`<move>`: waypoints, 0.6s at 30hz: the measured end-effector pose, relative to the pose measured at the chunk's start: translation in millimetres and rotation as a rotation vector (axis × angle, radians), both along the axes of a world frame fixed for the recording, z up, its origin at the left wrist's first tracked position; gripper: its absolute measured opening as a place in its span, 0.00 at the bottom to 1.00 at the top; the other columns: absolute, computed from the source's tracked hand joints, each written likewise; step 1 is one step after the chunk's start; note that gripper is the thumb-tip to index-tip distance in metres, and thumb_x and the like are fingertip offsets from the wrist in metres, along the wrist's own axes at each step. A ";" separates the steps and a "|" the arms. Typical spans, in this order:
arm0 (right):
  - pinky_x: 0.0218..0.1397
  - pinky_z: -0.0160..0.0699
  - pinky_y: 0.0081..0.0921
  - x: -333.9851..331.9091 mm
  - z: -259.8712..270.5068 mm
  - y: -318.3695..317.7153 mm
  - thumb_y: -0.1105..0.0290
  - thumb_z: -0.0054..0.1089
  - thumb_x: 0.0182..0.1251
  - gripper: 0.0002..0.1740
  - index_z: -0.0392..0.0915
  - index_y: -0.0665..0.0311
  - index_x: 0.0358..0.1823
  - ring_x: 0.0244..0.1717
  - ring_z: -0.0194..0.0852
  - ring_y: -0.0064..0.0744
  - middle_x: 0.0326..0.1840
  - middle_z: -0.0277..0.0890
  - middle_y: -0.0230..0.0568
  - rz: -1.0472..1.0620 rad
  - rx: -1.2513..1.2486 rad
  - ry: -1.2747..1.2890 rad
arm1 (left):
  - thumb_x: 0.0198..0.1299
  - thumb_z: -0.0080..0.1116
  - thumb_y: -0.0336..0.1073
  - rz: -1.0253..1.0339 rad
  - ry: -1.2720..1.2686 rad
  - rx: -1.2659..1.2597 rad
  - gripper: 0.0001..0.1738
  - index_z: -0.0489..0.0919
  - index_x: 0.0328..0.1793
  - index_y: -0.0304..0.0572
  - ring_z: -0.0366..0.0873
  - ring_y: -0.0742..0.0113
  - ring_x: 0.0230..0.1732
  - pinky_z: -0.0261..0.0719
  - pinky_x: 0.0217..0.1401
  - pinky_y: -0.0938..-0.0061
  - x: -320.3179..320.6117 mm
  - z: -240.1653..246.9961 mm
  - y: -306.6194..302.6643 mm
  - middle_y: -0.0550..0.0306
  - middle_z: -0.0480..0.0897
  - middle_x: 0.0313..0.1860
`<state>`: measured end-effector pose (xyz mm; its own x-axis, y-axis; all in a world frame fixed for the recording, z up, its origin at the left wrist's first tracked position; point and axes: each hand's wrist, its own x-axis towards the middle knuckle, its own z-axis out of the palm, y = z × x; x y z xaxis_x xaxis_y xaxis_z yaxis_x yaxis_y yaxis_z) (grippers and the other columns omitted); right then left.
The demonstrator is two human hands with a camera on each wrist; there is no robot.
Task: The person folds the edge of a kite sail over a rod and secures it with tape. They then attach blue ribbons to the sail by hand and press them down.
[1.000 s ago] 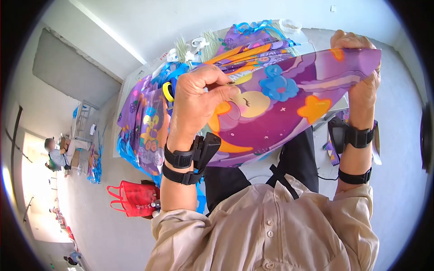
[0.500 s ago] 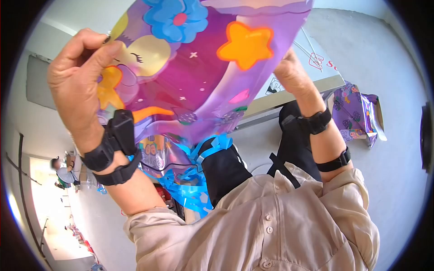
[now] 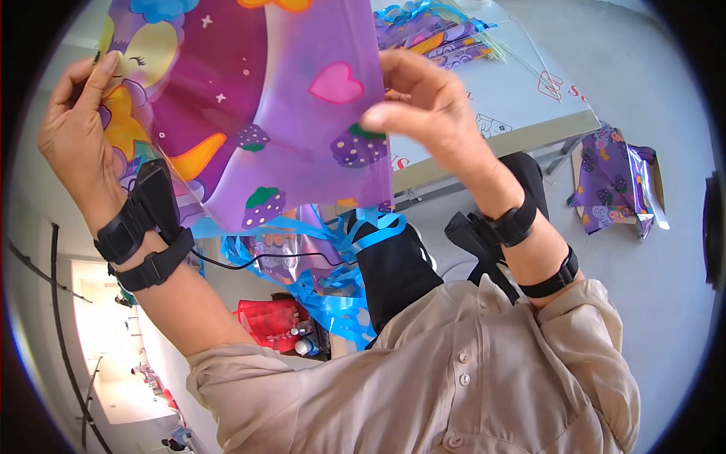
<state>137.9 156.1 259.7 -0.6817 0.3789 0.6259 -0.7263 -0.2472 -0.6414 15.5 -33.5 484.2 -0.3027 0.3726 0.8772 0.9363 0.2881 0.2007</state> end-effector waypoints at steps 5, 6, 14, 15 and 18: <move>0.31 0.73 0.15 -25.8 -37.5 -9.0 0.78 0.69 0.55 0.09 0.76 0.68 0.35 0.27 0.73 0.15 0.24 0.76 0.29 -0.463 0.044 -0.162 | 0.51 0.70 0.26 0.038 0.117 0.025 0.07 0.85 0.36 0.34 0.81 0.74 0.33 0.79 0.39 0.86 -12.7 15.2 -3.4 0.58 0.83 0.30; 0.31 0.73 0.15 -25.9 -38.0 -6.6 0.78 0.69 0.55 0.09 0.76 0.68 0.35 0.27 0.73 0.15 0.24 0.76 0.29 -0.460 0.043 -0.159 | 0.53 0.69 0.27 0.084 0.126 0.038 0.06 0.85 0.37 0.35 0.81 0.73 0.34 0.79 0.41 0.85 -13.2 15.0 -3.2 0.57 0.84 0.31; 0.34 0.73 0.15 -33.7 -39.4 -0.2 0.73 0.74 0.51 0.16 0.79 0.67 0.40 0.31 0.69 0.15 0.28 0.75 0.27 -0.281 -0.020 -0.229 | 0.51 0.69 0.25 0.021 0.153 0.015 0.07 0.84 0.37 0.32 0.81 0.73 0.32 0.80 0.40 0.84 -6.4 24.0 0.6 0.57 0.83 0.31; 0.36 0.72 0.16 -36.0 -39.0 -0.3 0.71 0.75 0.50 0.18 0.80 0.67 0.43 0.32 0.68 0.16 0.31 0.75 0.26 -0.278 0.001 -0.282 | 0.51 0.69 0.25 0.040 0.148 0.006 0.07 0.84 0.37 0.32 0.81 0.73 0.32 0.80 0.40 0.85 -6.1 26.3 -0.9 0.57 0.83 0.30; 0.35 0.70 0.14 -45.9 -35.4 1.8 0.68 0.78 0.45 0.23 0.80 0.66 0.43 0.31 0.65 0.15 0.30 0.73 0.25 -0.283 0.035 -0.343 | 0.52 0.68 0.25 0.037 0.143 0.005 0.06 0.84 0.37 0.32 0.81 0.73 0.32 0.80 0.39 0.85 -9.4 30.3 -2.7 0.56 0.83 0.30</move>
<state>92.0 157.9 224.3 -0.7247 0.5627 0.3978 -0.5062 -0.0430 -0.8613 6.1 -36.2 514.5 -0.1877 0.3596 0.9140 0.9444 0.3219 0.0673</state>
